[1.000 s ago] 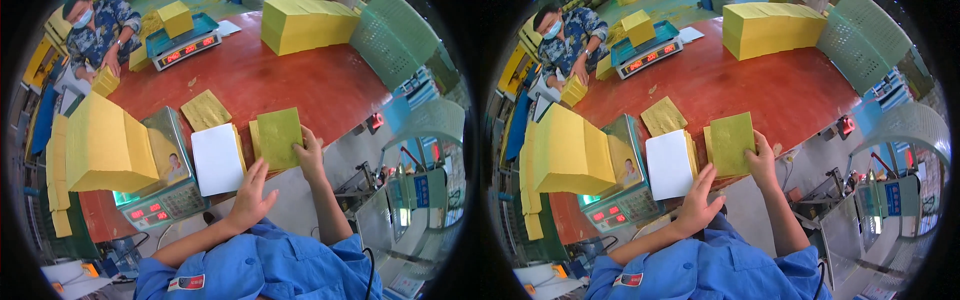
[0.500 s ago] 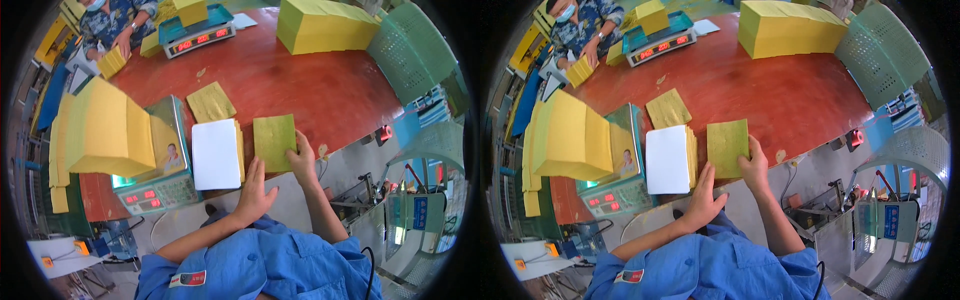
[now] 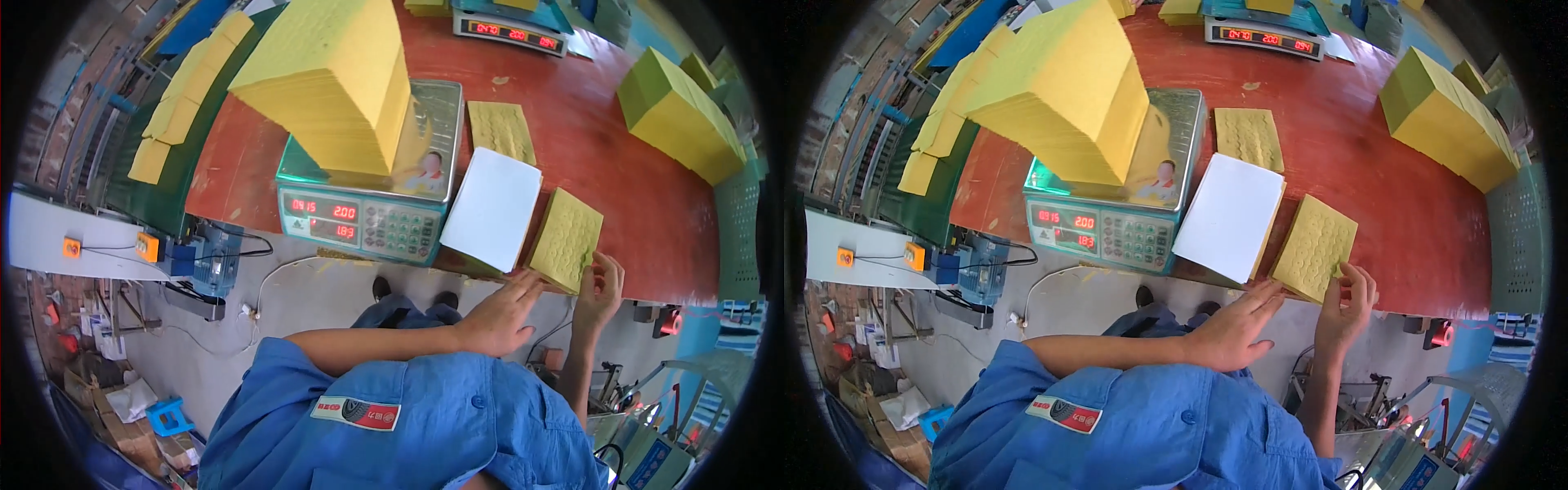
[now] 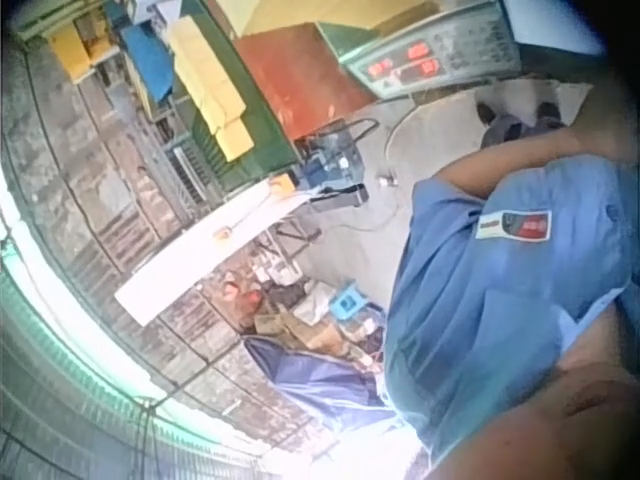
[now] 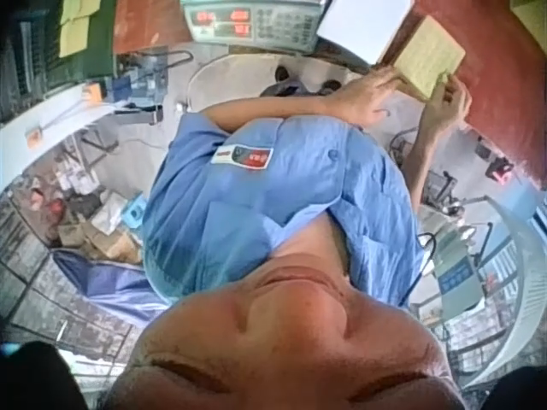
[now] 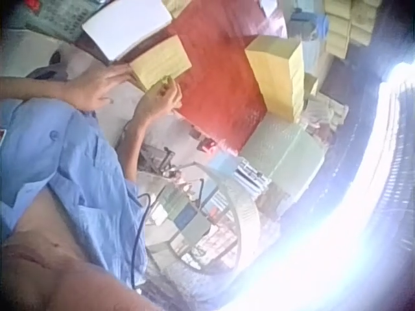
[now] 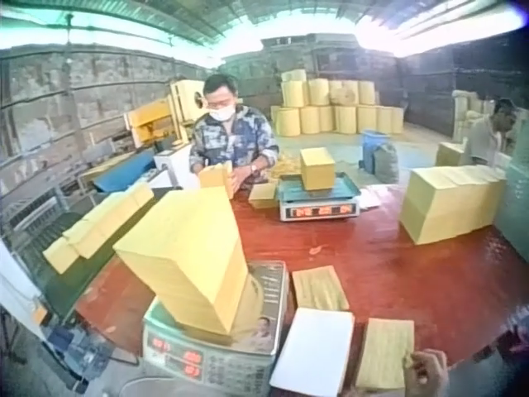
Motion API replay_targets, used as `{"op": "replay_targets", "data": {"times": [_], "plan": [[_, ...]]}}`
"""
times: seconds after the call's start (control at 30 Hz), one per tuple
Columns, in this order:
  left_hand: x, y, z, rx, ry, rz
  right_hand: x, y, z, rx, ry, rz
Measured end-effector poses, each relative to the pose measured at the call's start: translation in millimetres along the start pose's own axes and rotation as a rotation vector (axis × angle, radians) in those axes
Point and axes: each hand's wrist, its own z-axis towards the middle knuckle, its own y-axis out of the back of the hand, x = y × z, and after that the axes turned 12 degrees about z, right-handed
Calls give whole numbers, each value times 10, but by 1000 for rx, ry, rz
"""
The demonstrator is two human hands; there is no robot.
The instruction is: Weighing and organizing stacks of yellow paper blocks in a paper mill environment.
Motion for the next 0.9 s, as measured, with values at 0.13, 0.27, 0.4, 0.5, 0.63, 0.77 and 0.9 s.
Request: {"op": "replay_targets", "data": {"times": [0.13, 0.27, 0.4, 0.5, 0.63, 0.77, 0.9], "plan": [[16, 372, -172, 76, 10, -130, 587, -154, -41, 53, 155, 169], [292, 816, -388, -20, 9, -172, 1022, -420, -121, 180, 213, 348], [359, 1628, -793, -277, 79, -198, 1368, -741, -183, 256, 233, 389], [395, 2434, -1022, -531, -86, -25, 1573, -1036, -211, 319, 228, 523], [538, 3449, -853, -808, -319, 427, 1944, -1396, -241, 403, 62, 749], [788, 3919, -539, -648, -323, 477, 2244, -1742, -306, 375, 75, 806], [1027, 4049, -432, -528, -360, 385, 2371, -1956, -447, 323, 53, 846]]}}
